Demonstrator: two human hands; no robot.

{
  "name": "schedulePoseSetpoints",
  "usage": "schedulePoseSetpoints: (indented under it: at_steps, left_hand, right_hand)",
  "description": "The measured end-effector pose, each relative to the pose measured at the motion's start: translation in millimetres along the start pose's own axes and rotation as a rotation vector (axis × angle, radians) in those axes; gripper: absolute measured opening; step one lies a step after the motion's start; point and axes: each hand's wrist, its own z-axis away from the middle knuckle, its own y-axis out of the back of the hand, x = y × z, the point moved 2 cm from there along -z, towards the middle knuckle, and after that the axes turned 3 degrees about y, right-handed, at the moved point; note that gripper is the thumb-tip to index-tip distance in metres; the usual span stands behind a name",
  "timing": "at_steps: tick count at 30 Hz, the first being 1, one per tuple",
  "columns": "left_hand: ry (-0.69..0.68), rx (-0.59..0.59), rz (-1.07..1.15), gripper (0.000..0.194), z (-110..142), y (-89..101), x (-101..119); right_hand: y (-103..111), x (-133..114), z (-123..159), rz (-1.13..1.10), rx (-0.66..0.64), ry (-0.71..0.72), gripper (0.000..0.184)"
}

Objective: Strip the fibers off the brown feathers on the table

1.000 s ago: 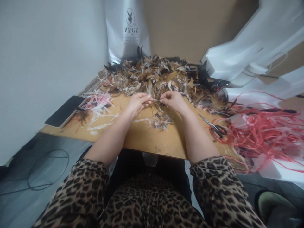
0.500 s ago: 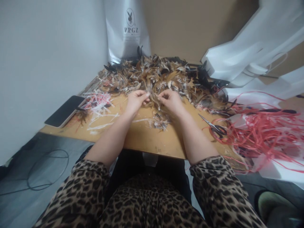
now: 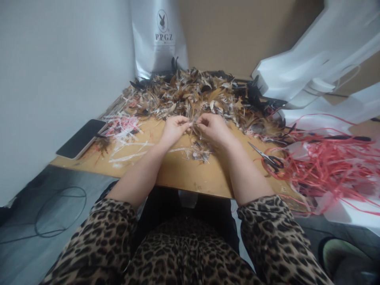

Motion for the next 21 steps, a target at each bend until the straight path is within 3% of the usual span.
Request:
schedulePoseSetpoints:
  at_steps: [11,21]
  left_hand:
    - [0.027,-0.099,-0.086,0.01,-0.4,0.3,-1.1]
    - [0.055,-0.157,-0.199,0.008,1.8,-2.8,-2.8]
  right_hand:
    - [5.6,0.8,-3.6,0.079,-0.083,0.101,0.014]
    - [3.5,1.7,-4.0,0.088,-0.052,0.148,0.013]
